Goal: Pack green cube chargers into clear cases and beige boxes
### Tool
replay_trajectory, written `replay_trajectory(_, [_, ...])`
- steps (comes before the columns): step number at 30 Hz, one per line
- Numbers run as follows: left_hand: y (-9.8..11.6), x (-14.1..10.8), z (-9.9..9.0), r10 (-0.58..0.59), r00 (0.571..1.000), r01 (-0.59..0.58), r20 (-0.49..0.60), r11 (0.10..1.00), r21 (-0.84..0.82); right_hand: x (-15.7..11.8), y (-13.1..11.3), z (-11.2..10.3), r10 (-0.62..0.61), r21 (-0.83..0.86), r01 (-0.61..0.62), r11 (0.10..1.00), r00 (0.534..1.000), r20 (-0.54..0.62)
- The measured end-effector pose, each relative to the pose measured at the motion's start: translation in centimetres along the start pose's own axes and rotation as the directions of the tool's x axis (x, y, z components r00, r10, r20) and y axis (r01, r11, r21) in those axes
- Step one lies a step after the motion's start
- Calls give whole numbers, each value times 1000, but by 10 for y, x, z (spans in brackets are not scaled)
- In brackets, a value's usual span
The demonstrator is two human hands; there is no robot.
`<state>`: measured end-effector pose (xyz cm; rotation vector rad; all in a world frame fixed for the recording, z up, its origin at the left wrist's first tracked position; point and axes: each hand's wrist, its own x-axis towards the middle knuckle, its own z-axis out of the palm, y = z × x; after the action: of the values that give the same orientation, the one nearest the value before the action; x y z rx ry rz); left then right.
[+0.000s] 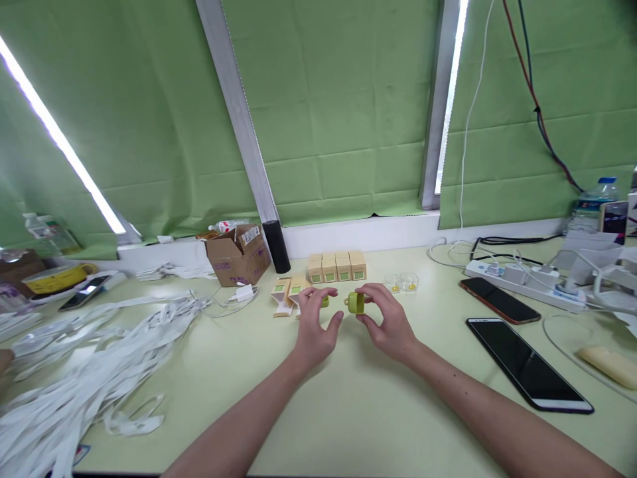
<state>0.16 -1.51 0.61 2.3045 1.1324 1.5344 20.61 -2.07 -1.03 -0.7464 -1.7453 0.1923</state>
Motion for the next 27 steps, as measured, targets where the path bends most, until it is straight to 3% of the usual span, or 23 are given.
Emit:
replay_trajectory(3, [6,-2,1,106,993,-107,59,994,9,-1,-2,1,-45,-38,46,998,999,32])
replay_trajectory(7, [4,-2,3,145,985,-147,89,989,13,-2,-3,0,-95,-74,98,992,994,47])
replay_trajectory(16, [4,0,1,205,978,-205,29,979,0,-1,-2,-5,-265,-139,274,952,961,79])
replay_trajectory(27, [7,0,0,248,969,-248,-6,969,-10,1,-7,-7,-326,-188,336,923,942,84])
